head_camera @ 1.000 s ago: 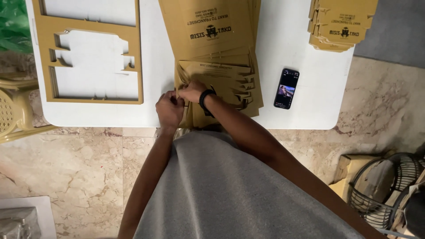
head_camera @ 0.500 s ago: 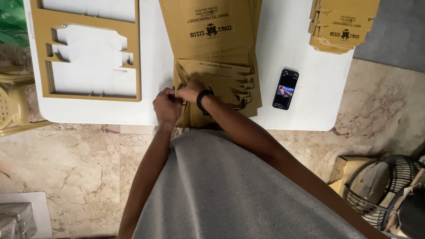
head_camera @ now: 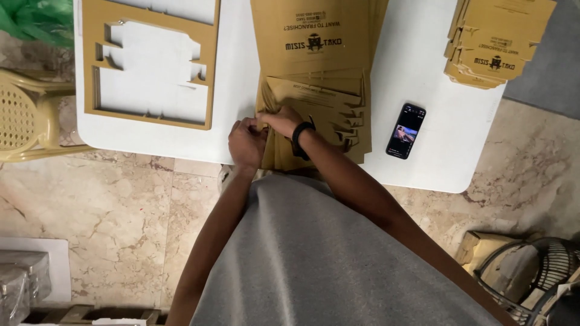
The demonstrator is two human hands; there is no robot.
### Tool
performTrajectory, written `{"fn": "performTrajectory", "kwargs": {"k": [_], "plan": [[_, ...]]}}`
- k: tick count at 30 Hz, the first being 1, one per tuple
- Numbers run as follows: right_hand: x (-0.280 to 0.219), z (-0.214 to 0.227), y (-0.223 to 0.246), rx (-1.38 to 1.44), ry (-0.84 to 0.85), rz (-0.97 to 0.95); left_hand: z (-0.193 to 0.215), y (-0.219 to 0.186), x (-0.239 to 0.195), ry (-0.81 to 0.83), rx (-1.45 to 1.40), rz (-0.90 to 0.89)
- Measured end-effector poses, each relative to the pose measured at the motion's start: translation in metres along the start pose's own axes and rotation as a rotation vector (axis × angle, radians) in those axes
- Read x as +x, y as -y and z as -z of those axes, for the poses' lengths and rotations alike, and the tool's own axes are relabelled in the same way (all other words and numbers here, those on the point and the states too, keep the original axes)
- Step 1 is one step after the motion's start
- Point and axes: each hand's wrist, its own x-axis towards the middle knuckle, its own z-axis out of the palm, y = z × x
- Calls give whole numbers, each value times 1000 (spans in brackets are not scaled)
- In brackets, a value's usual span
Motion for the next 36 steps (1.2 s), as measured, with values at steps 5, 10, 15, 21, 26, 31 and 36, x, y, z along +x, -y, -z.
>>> {"fn": "performTrajectory", "kwargs": {"k": [5, 10, 15, 21, 26, 31, 36], "plan": [[26, -9, -25, -41, 0, 63, 19, -1, -2, 243, -405, 145], [23, 0, -22, -95, 51, 79, 46, -6, -4, 377, -935, 429], [38, -4, -27, -12, 142, -4, 29, 2, 13, 272, -399, 210], [4, -1, -2, -89, 83, -6, 6, 5, 10, 190, -363, 134], [58, -6, -43, -44, 43, 18, 36, -10, 4, 228, -434, 197], [58, -7, -42, -140, 5, 34, 31, -3, 10, 323, -597, 282], [65, -4, -39, -189, 35, 10, 34, -4, 19, 300, -394, 228]]}}
